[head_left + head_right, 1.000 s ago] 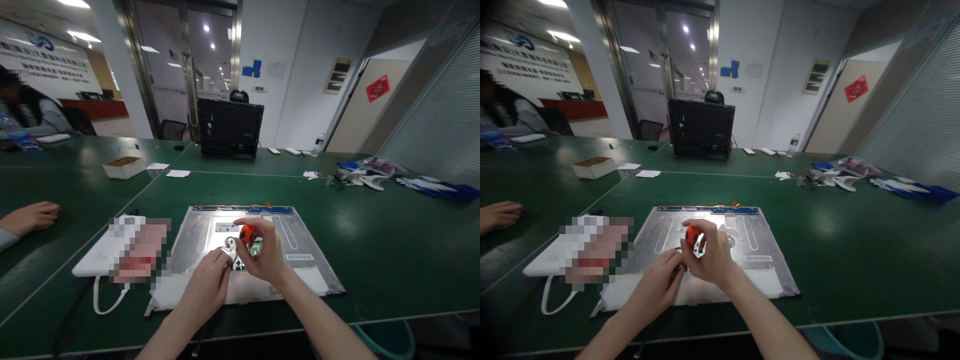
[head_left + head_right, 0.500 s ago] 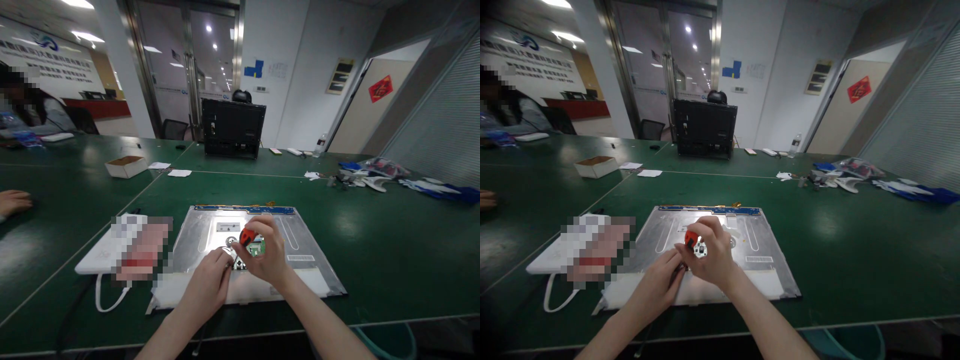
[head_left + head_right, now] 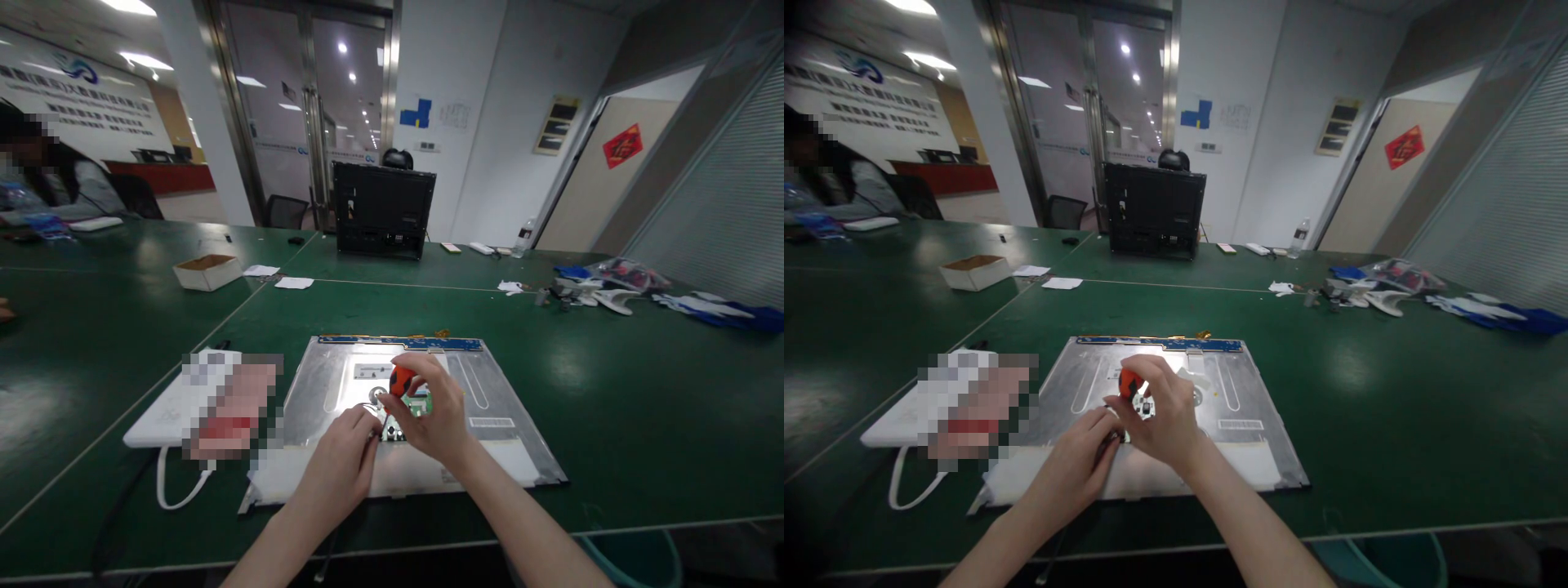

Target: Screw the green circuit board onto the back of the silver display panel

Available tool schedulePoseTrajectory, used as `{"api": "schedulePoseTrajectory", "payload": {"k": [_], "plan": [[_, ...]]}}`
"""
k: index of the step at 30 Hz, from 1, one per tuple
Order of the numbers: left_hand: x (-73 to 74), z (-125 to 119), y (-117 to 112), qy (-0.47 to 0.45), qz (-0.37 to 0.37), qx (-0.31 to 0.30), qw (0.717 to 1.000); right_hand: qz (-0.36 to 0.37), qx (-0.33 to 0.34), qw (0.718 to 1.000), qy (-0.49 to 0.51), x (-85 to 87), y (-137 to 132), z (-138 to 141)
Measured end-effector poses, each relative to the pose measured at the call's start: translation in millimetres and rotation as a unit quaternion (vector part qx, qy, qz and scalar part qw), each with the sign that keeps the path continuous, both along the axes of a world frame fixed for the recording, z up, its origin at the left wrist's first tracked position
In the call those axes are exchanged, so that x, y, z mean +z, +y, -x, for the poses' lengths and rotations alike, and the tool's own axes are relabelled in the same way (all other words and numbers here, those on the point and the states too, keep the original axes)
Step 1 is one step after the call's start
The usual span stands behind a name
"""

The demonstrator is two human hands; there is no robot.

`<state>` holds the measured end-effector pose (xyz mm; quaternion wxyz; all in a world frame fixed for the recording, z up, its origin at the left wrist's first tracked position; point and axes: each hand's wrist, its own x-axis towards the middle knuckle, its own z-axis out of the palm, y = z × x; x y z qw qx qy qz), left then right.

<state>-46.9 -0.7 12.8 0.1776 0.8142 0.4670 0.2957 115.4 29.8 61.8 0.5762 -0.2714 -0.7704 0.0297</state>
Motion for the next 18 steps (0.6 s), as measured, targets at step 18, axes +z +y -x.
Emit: {"api": "schedulePoseTrajectory", "payload": {"k": [18], "plan": [[-0.3, 0.1, 0.7, 0.002, 0.001, -0.003, 1.0, 0.044, 0.027, 0.999, 0.006, -3.6, 1.9, 1.6]]}}
